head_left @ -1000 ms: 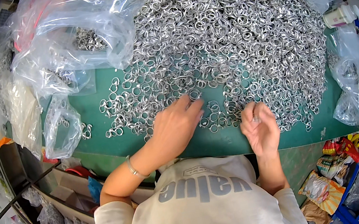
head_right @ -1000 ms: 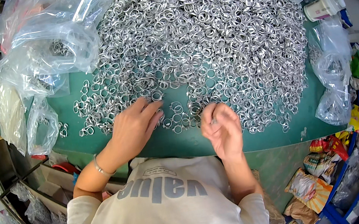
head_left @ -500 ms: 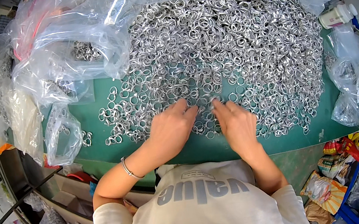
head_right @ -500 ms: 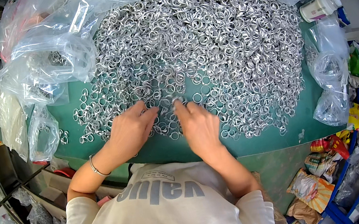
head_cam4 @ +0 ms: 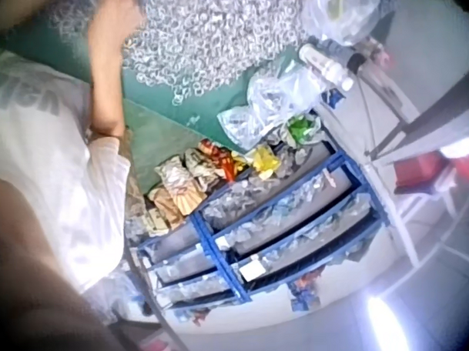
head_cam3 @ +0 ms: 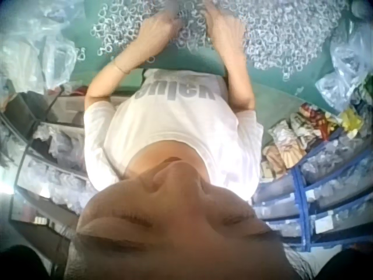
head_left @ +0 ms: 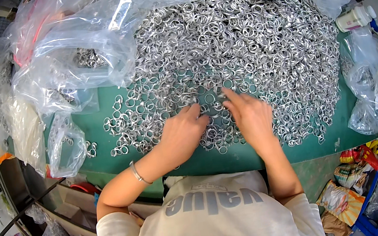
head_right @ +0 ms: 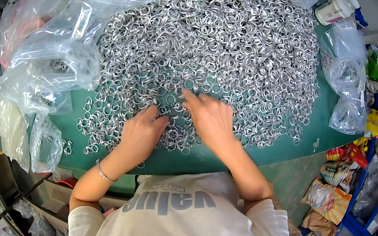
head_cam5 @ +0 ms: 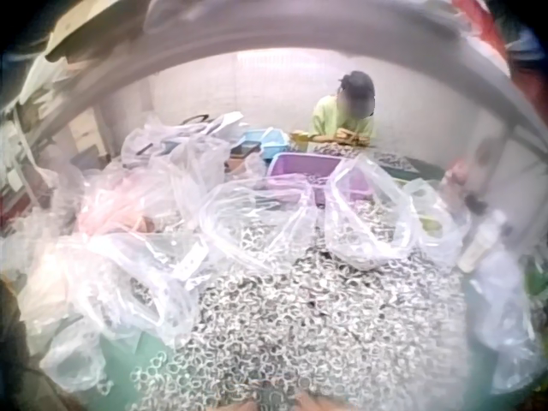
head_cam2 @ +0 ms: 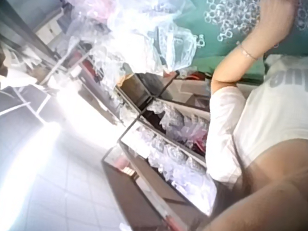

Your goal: The person handles and sorts small metal rings on a green work surface, picking them up by hand from a large pile and moving them into smaller groups and plastic bags.

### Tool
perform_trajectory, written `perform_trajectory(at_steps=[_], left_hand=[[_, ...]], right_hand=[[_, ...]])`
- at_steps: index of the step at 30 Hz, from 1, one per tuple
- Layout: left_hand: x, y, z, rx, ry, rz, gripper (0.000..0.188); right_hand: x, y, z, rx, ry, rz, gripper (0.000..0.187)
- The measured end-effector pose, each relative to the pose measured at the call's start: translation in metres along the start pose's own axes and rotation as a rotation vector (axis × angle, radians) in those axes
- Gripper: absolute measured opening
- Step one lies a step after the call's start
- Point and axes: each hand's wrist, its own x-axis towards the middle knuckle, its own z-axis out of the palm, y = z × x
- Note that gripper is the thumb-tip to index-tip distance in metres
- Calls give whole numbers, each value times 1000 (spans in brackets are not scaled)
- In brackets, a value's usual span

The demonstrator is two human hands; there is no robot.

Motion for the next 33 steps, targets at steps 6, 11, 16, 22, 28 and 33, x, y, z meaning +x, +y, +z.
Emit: perform_trajectory(at_steps=[6,11,16,22,28,33], left_hand=[[-4,-4,-12,-62,149,-99,15],[30,-1,6,-23,193,-68,20],[12,7,3,-20,36,35,23],[-1,-1,-5,-111,128,-33,17],[21,2,-3,-84,203,-101,21],[38,-3,-1,-98,231,12,27]], right_hand=[[-27,-8,-15,188,-268,-75,19],[-10,-6,-17,271,-138,147,21],[6,-7,-1,21,-42,27,25],[-13,9,-11,85,-61,128,13],[-21,16,-23,122,-24,312,15],[-15,7,-23,85,42,159,15]])
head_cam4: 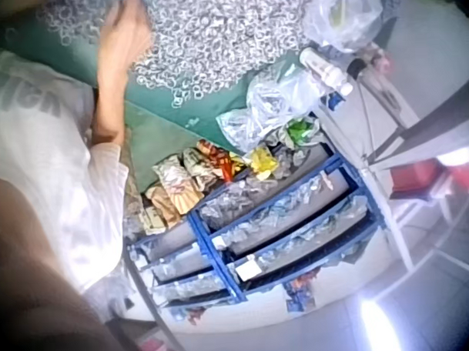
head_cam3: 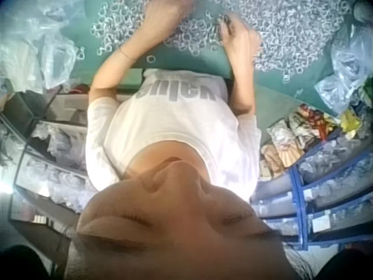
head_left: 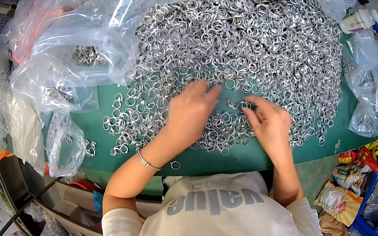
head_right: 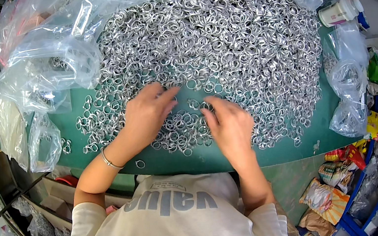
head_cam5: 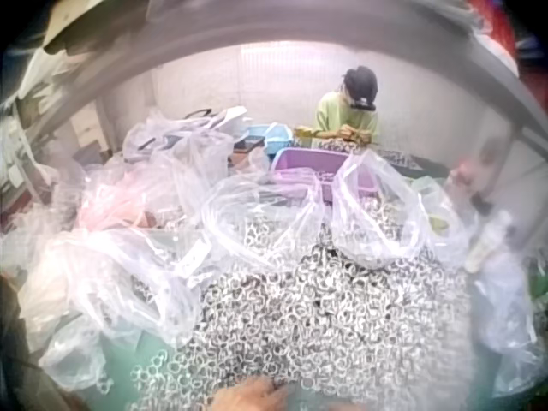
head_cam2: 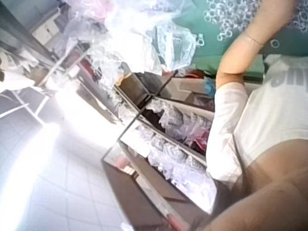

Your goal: The person handles and sorts small metal rings on a green work surface, picking them up by hand from a large pile and moving them into smaller groups and plastic bags.

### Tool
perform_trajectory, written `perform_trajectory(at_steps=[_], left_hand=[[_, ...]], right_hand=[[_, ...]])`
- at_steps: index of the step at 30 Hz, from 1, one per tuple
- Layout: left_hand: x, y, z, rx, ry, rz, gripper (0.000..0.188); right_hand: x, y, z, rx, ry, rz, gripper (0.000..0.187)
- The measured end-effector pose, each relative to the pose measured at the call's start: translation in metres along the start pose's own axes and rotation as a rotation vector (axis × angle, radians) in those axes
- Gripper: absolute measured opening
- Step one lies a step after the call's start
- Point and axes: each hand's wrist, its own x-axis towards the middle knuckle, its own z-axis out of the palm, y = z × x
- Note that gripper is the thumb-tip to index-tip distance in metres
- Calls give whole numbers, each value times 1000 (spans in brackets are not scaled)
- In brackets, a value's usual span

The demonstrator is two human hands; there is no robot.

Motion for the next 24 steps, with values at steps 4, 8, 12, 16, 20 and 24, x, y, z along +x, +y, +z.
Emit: perform_trajectory(at_steps=[4,8,12,16,20,24], left_hand=[[2,10,17,46,-155,128,32],[8,4,21,-50,-178,108,23],[6,0,14,-338,-145,-78,13],[3,1,4,-647,-113,-274,9],[-4,4,2,-714,-111,-328,8],[-14,14,-6,-732,-77,-345,9]], right_hand=[[7,-6,12,-95,-79,-90,11],[7,1,10,28,-77,3,14],[6,3,9,37,-23,56,20],[7,0,11,108,-75,-10,24],[5,-8,11,264,-150,-27,22],[-5,-8,16,662,-148,70,15]])
